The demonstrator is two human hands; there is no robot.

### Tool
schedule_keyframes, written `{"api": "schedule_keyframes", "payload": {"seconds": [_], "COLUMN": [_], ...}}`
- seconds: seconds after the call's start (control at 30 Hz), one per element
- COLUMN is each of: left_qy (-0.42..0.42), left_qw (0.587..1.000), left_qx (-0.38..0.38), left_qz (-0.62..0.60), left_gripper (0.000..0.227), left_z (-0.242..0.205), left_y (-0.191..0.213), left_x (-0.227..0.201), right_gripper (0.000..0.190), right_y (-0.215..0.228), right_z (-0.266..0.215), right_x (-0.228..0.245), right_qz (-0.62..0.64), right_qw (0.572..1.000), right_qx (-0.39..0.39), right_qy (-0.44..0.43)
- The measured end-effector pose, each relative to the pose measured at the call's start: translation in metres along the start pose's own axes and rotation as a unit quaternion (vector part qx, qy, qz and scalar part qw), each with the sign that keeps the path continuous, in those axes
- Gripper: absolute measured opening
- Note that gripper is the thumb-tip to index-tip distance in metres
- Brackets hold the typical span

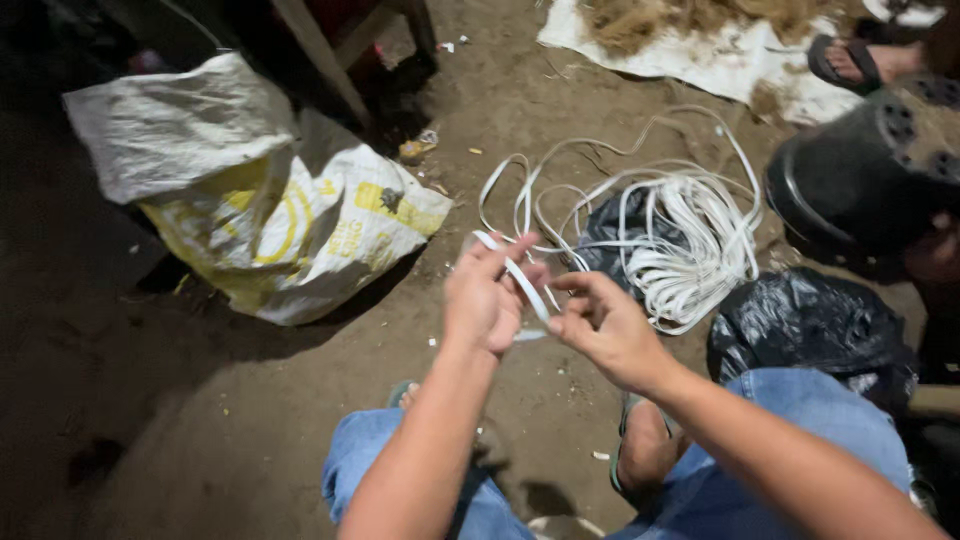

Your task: The person gathers a long white cable, folds it repeatedly into a bundle, and secures it with a small piece of the cable. They then use scissors to trim the excess cable from the bundle.

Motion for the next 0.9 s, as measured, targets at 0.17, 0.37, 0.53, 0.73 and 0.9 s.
{"api": "schedule_keyframes", "payload": {"seconds": [0.17, 0.37, 0.53, 0.73, 0.9], "left_qy": [-0.022, -0.111, -0.031, -0.012, 0.116], "left_qw": [0.997, 0.991, 0.991, 0.929, 0.928], "left_qx": [-0.051, -0.043, -0.062, 0.209, 0.161], "left_qz": [0.046, 0.067, 0.118, 0.306, 0.315], "left_gripper": [0.025, 0.023, 0.035, 0.026, 0.031], "left_z": [-0.014, 0.05, 0.055, -0.041, -0.06], "left_y": [0.007, 0.026, 0.065, 0.011, 0.007], "left_x": [0.005, -0.045, -0.038, 0.05, 0.057], "right_gripper": [0.025, 0.022, 0.019, 0.03, 0.022], "right_y": [-0.002, -0.018, -0.006, 0.056, 0.066], "right_z": [0.002, -0.004, 0.001, 0.065, 0.082], "right_x": [-0.031, -0.066, -0.07, -0.038, -0.026], "right_qz": [-0.072, -0.145, -0.138, 0.007, 0.034], "right_qw": [0.991, 0.966, 0.973, 0.993, 0.99], "right_qx": [0.082, 0.177, 0.138, -0.052, -0.093], "right_qy": [-0.083, -0.122, -0.125, -0.11, -0.105]}}
Point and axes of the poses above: each hand's wrist, its own z-axis towards the middle knuckle, its own y-axis out of the back of the hand, x = y × z, the point moved 7 cm from there along z, towards the middle knuckle, and after that the axes turned 9 degrees about -y, right-handed, at the moved point
